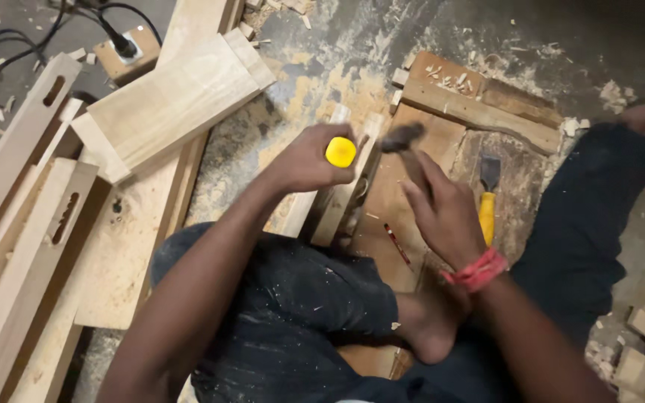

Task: The person sits on the workshop floor with a wooden board braced against their legs and a bench board. They hold a chisel against the wood and strike it with a mallet to cut a slot, repositioning the chisel repeatedly, then lift the board, mark it with a pencil, and resume chiseling the edge by hand.

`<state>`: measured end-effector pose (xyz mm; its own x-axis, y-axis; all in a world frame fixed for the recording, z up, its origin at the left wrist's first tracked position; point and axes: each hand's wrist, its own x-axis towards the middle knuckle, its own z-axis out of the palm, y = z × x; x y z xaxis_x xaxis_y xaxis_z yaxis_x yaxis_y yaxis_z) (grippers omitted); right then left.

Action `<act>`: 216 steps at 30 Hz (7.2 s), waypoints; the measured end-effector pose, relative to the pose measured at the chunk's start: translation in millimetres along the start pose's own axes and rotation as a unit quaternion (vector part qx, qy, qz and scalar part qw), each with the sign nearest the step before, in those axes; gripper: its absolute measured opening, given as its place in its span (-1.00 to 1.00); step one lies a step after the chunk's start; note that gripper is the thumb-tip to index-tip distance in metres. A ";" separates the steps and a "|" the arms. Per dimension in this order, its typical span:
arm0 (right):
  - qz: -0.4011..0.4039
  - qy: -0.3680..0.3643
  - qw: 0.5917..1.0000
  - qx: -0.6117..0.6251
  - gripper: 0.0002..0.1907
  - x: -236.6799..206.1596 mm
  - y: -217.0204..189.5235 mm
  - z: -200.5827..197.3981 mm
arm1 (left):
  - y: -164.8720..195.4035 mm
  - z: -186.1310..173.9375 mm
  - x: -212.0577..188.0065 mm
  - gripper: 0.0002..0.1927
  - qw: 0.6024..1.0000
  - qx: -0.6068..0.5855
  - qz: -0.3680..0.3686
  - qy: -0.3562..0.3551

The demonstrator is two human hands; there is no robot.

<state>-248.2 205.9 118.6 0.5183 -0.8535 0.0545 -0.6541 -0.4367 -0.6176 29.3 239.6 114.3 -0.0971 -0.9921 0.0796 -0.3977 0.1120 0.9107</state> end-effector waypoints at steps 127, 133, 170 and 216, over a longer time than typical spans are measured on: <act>0.397 0.053 0.717 0.571 -0.58 -21.5 -43.2 104.0 | -6.7 35.4 -57.0 -0.35 0.944 -0.008 -0.264 0.200; 0.247 0.010 0.829 0.502 -0.61 -34.6 -36.2 24.7 | 67.6 67.1 -61.7 -0.17 0.971 0.175 0.164 -0.013; 0.207 0.071 0.920 0.326 -0.70 -31.1 23.6 -2.3 | -69.9 81.6 178.5 -0.80 0.980 -0.136 -0.097 0.110; -0.047 -0.029 0.998 0.029 -0.75 211.7 78.9 -57.5 | -95.5 91.7 147.0 -0.76 0.952 -0.203 -0.173 0.148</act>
<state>-221.8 -25.6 126.5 0.6081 -0.7907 0.0706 -0.5686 -0.4958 -0.6564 -30.7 88.3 1.9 0.2617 -0.9448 -0.1972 0.0325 -0.1955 0.9802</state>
